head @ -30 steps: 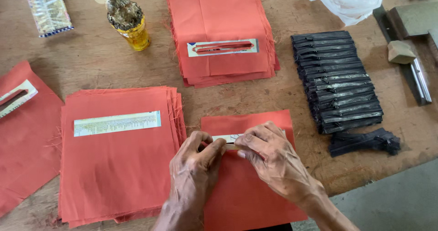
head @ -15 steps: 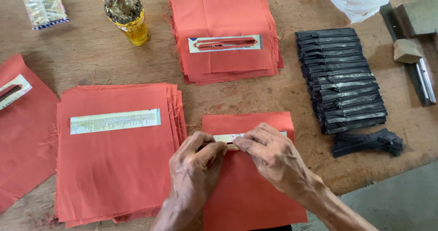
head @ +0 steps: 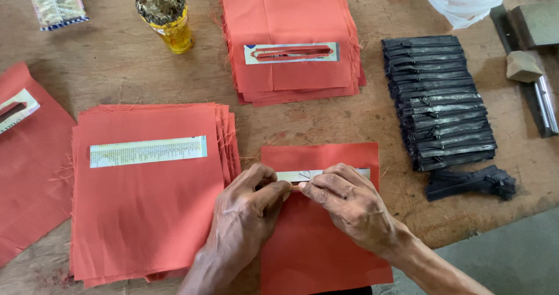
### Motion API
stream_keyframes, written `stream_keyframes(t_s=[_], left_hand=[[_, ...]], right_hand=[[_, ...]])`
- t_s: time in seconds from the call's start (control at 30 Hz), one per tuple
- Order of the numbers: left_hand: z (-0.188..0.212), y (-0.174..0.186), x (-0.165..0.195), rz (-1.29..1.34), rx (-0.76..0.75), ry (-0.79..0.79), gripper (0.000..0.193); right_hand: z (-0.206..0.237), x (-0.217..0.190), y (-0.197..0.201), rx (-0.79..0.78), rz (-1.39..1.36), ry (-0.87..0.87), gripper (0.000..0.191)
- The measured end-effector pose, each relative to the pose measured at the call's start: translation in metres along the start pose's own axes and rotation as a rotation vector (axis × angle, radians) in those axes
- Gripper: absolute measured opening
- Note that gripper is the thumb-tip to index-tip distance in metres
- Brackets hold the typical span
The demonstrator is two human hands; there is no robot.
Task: The person repeatedly places a rectangular paper template onto red fabric pieces, folds the fabric over the template, and presses the edges to form a pouch shape. The person then removes the template and stacks the finished pouches.
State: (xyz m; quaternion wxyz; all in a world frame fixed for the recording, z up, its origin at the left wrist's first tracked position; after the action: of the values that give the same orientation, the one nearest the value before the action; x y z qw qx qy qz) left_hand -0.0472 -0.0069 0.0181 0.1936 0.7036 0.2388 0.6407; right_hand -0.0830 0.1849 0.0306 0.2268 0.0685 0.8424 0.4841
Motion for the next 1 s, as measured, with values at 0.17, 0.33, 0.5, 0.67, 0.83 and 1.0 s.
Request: stream_keyframes(t_s=[0.17, 0.33, 0.5, 0.67, 0.83, 1.0], left_hand=[[0.001, 0.000, 0.001, -0.066, 0.003, -0.053, 0.031], [0.002, 0.001, 0.002, -0.061, 0.021, -0.065, 0.032], [0.003, 0.002, -0.001, -0.023, -0.015, -0.053, 0.027], [0.006, 0.002, -0.003, -0.080, -0.065, -0.074, 0.031], [0.007, 0.004, -0.001, -0.073, -0.107, -0.099, 0.026], [0.008, 0.005, 0.002, -0.077, -0.116, -0.116, 0.025]], right_hand=[[0.003, 0.002, -0.001, -0.025, -0.051, -0.058, 0.035], [0.008, 0.001, -0.005, -0.067, 0.006, 0.032, 0.037], [0.013, 0.004, -0.006, -0.128, 0.004, 0.035, 0.043], [0.014, 0.002, -0.006, -0.122, 0.019, 0.049, 0.043], [0.015, 0.003, -0.007, -0.141, 0.019, 0.060, 0.042], [0.016, 0.003, -0.007, -0.143, 0.007, 0.056, 0.038]])
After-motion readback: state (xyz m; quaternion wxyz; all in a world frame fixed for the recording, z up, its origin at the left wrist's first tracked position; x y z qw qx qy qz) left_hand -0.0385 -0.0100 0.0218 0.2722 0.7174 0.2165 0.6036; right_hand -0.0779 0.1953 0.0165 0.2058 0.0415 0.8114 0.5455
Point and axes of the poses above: each hand's wrist, its own z-axis away from the middle knuckle, its own y-axis out of the back of the hand, x = y × z, the point moved 3 cm from there along -z, towards the middle knuckle, and after that the axes turned 11 degrees about y, right-handed, at the moved point
